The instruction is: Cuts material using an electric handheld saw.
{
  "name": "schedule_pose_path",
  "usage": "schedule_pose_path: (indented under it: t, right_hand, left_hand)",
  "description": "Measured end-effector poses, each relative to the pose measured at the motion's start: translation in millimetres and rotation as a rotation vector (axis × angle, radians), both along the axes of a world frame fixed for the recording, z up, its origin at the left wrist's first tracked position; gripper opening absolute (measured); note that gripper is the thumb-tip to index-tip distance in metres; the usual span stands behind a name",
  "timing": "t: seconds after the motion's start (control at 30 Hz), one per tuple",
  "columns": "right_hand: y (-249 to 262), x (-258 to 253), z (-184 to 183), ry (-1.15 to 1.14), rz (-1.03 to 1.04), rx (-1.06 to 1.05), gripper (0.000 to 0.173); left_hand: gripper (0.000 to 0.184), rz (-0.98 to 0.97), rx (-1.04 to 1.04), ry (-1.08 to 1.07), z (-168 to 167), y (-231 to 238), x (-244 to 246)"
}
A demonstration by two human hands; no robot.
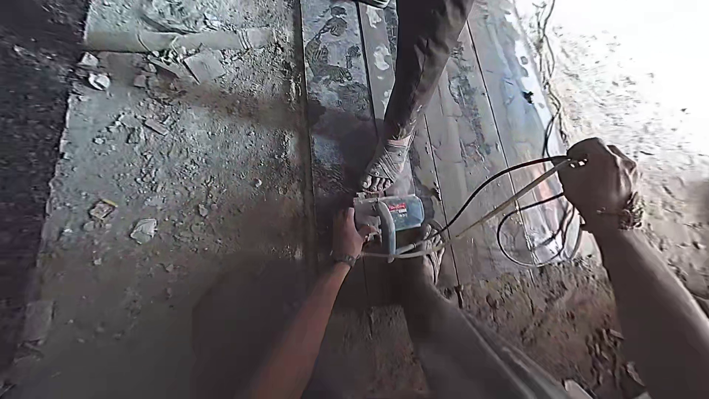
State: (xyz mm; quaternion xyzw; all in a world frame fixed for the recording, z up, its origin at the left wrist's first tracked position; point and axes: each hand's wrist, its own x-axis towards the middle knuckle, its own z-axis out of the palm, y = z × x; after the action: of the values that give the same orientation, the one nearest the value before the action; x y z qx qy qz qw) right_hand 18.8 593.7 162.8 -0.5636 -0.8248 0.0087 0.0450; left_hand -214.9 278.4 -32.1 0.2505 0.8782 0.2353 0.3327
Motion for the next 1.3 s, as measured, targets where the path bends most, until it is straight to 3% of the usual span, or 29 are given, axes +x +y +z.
schedule_pose_path:
  t: [0.17,0.27,0.33,0.4,0.47,0.5,0.63,0.77,0.87,0.93,1.0,1.07,1.13,1.3]
  right_hand:
    - [47,-21,-73,0.235,0.137,0.066,0.038]
    - [75,-50,-89,0.361,0.310,0.204,0.035]
    - [83,-76,-97,0.322,0.425,0.072,0.031]
    - [86,-96,-110,0.096,0.520,-0.200,0.038]
    - [74,-108,-124,-0.142,0.583,-0.359,0.051]
    - [59,-108,-129,-0.157,0.640,-0.357,0.051]
    - [-26,-88,-160,0.262,0.878,-0.286,0.033]
    - [-80,-79,-186,0.341,0.831,-0.255,0.038]
    - [-81,-88,-176,0.396,0.763,-0.159,0.045]
    - [-76,-95,-166,0.401,0.850,-0.165,0.049]
    - [-77,-96,-166,0.237,1.006,-0.272,0.062]
    - [-88,-93,-186,0.062,1.065,-0.395,0.082]
    - [-104,-91,-211,-0.007,1.042,-0.405,0.092]
    - [-118,-102,-240,0.043,0.955,-0.336,0.079]
  left_hand:
    - [0.070,0.056,-0.023,0.000,-5,3,5]
    - [0.068,0.085,0.027,0.032,-8,7,4]
    - [0.067,0.115,0.061,0.047,-11,5,7]
    - [0.069,0.137,0.048,0.017,-9,6,5]
    - [0.071,0.147,0.023,-0.018,-6,9,4]
    - [0.070,0.149,0.030,-0.013,-6,9,3]
    - [0.068,0.148,0.096,0.032,-10,5,6]
    - [0.069,0.143,0.079,0.047,-11,8,4]
    - [0.071,0.154,0.088,0.068,-10,7,5]
    - [0.073,0.164,0.102,0.054,-11,7,3]
    - [0.072,0.197,0.097,-0.006,-11,6,5]
    - [0.066,0.214,0.133,0.005,-17,4,7]
    - [0.066,0.181,0.189,0.077,-24,-1,6]
    - [0.068,0.154,0.211,0.073,-31,-3,7]
